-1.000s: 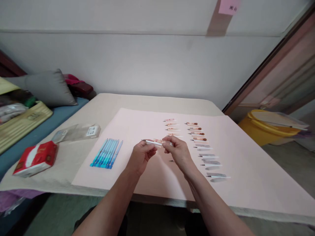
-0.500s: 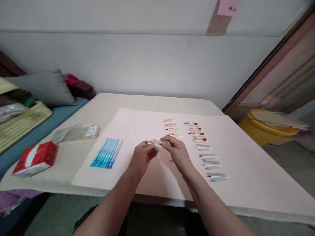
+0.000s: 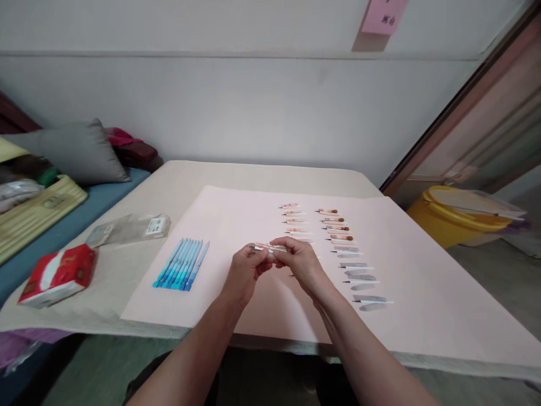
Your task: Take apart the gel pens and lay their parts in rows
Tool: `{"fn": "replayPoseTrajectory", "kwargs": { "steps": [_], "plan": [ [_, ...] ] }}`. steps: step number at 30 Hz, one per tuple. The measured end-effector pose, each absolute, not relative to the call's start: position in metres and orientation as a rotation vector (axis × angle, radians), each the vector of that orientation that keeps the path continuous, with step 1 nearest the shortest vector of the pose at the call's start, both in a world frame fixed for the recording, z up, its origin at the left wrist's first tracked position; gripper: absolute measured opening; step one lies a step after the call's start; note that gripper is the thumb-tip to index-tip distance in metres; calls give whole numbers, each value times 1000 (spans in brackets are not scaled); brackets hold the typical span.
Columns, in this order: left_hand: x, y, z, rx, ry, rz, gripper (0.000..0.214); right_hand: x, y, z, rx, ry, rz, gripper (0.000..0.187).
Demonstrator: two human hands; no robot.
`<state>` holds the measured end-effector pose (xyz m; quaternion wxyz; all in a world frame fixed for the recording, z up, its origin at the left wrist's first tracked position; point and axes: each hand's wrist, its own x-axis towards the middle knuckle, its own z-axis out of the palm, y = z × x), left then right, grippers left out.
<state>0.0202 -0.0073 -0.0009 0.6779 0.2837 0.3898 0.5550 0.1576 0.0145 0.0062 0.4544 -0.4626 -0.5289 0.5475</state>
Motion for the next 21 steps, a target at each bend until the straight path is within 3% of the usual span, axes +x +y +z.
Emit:
{"fn": "replayPoseTrajectory", "kwargs": {
  "steps": [9, 21],
  "plan": [
    [-6, 3, 8, 833, 1087, 1014, 43, 177, 17, 15, -1205, -1358, 1430, 21],
    [15, -1, -5, 886, 1100, 1117, 24, 199, 19, 27, -1303, -1568, 1461, 25]
  ]
}}
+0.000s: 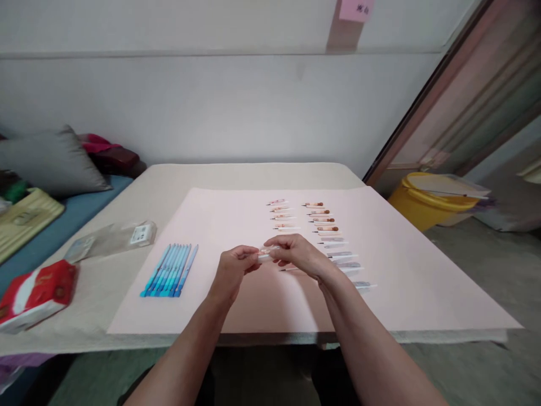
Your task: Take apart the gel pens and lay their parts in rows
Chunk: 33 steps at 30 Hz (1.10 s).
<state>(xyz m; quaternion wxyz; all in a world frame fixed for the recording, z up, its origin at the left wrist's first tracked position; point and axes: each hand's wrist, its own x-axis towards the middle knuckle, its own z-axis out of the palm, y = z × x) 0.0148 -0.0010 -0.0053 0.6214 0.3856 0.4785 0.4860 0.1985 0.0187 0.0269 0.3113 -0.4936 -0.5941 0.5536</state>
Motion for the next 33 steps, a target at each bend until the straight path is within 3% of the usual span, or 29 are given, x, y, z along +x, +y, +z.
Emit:
{"fn": "replayPoseTrajectory", "kwargs": {
  "steps": [8, 19, 33],
  "plan": [
    [53, -16, -29, 918, 1152, 962, 19, 253, 28, 56, -1289, -1147, 972, 22],
    [112, -24, -83, 1162, 1295, 838, 9, 274, 16, 77, -1061, -908, 819, 21],
    [118, -33, -65, 1949, 1555, 598, 20, 291, 7, 89, -1003, -867, 746, 16]
  ]
}}
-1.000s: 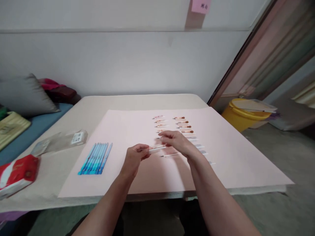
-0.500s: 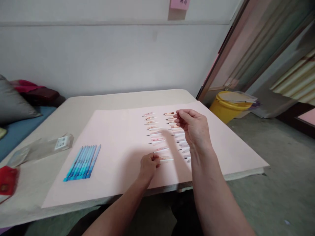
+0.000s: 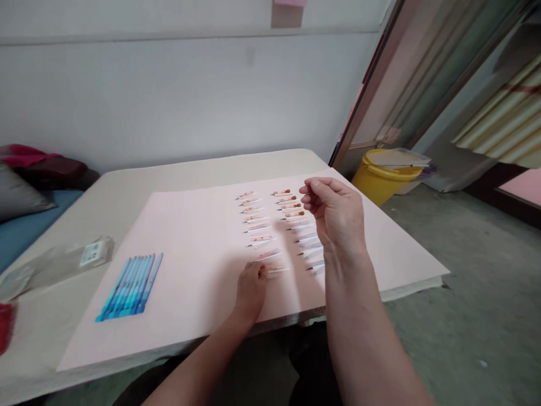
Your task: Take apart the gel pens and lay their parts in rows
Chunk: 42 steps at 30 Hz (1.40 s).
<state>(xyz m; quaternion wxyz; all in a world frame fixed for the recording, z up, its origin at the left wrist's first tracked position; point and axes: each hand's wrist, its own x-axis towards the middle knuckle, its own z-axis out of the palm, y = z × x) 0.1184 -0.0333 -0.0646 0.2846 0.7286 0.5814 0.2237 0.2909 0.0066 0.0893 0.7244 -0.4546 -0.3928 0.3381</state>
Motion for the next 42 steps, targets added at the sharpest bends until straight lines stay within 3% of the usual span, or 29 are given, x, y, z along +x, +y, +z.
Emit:
{"fn": "replayPoseTrajectory", "kwargs": {
  "steps": [13, 26, 42],
  "plan": [
    [114, -38, -41, 2291, 1624, 47, 34, 292, 6, 90, -1039, -881, 729, 17],
    [113, -32, -42, 2496, 1349, -24, 38, 287, 7, 88, -1023, -903, 753, 18],
    [119, -23, -42, 2469, 1329, 28, 20, 286, 8, 87, -1015, -872, 784, 17]
  ]
}}
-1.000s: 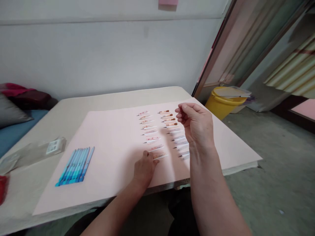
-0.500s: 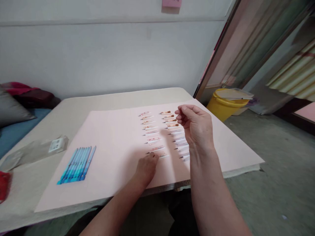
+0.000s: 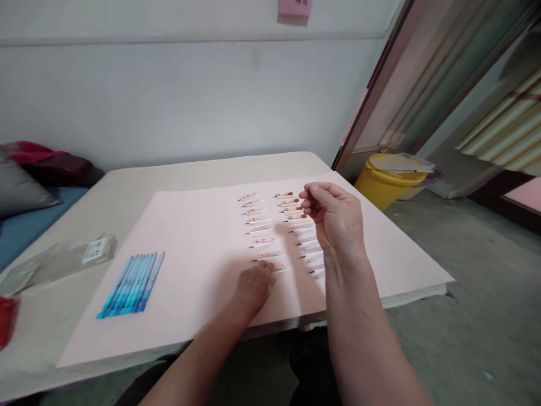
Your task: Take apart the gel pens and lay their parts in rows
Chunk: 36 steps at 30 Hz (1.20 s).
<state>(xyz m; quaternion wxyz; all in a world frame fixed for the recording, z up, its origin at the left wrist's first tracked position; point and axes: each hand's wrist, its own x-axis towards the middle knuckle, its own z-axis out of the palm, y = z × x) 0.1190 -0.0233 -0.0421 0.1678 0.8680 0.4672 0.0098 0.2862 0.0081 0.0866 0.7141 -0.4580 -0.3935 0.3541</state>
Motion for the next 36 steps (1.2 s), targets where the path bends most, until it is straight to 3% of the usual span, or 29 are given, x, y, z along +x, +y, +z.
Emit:
{"fn": "replayPoseTrajectory", "kwargs": {
  "steps": [16, 22, 30, 36],
  "plan": [
    [121, -25, -42, 2478, 1332, -12, 24, 282, 10, 82, -992, -846, 828, 16],
    [100, -25, -29, 2480, 1410, 133, 23, 273, 9, 82, -997, -842, 850, 15],
    [-8, 13, -5, 2228, 2001, 100, 24, 244, 17, 66, -1086, -895, 952, 15],
    [-105, 35, -17, 1757, 2321, -48, 22, 216, 20, 53, -1163, -960, 1068, 15]
  ]
}}
